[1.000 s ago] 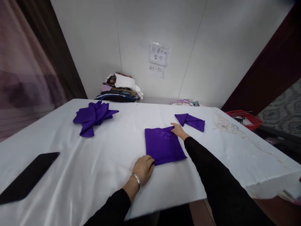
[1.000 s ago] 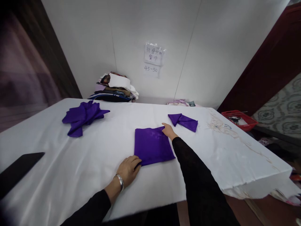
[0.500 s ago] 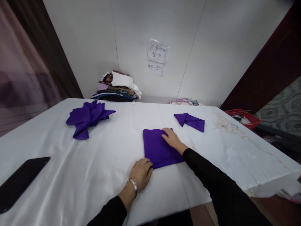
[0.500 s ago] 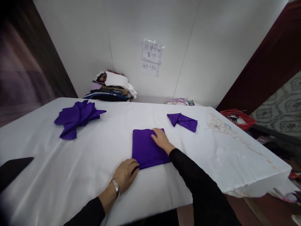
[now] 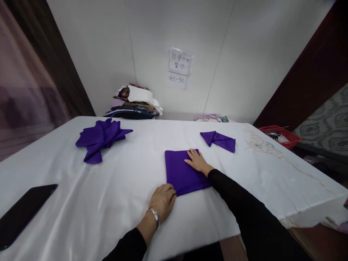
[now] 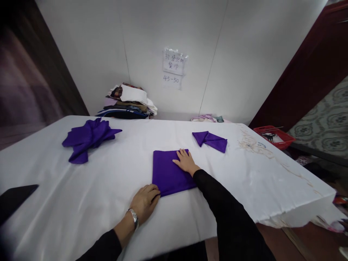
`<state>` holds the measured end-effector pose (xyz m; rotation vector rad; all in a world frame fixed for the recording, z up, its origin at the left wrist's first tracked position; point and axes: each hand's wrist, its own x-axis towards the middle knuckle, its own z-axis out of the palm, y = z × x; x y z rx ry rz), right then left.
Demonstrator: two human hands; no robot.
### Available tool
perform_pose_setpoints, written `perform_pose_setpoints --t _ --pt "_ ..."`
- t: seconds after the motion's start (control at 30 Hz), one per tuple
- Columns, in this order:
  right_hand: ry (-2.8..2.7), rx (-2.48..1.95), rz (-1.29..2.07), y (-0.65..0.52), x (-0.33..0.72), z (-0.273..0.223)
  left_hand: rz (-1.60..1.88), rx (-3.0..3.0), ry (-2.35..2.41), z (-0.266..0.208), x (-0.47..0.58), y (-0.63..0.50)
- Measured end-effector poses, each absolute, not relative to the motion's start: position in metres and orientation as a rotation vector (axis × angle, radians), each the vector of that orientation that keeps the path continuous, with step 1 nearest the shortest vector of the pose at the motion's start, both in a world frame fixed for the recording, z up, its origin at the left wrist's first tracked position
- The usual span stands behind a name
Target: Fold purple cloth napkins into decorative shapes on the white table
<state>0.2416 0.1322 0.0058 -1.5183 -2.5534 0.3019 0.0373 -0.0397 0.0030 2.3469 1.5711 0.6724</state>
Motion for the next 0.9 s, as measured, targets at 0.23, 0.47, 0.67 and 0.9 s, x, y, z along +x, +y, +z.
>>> perform_pose_setpoints --t 0.23,0.47,0.67,0.9 --pt "-2.463 -1.541 0.413 0.126 0.250 0.006 0.672 2.359 1.582 0.003 0.037 -0.039" --pt "-1.696 -1.569 0.679 0.087 0.302 0.025 0.733 2.399 1.571 -0.002 0.035 -0.037" --pt "-1.702 -1.489 0.636 0.001 0.341 0.003 0.778 2.403 1.562 -0.005 0.032 -0.035" --pt "-1.862 -1.514 0.378 -0.024 0.349 -0.008 0.832 2.438 1.553 -0.004 0.030 -0.038"
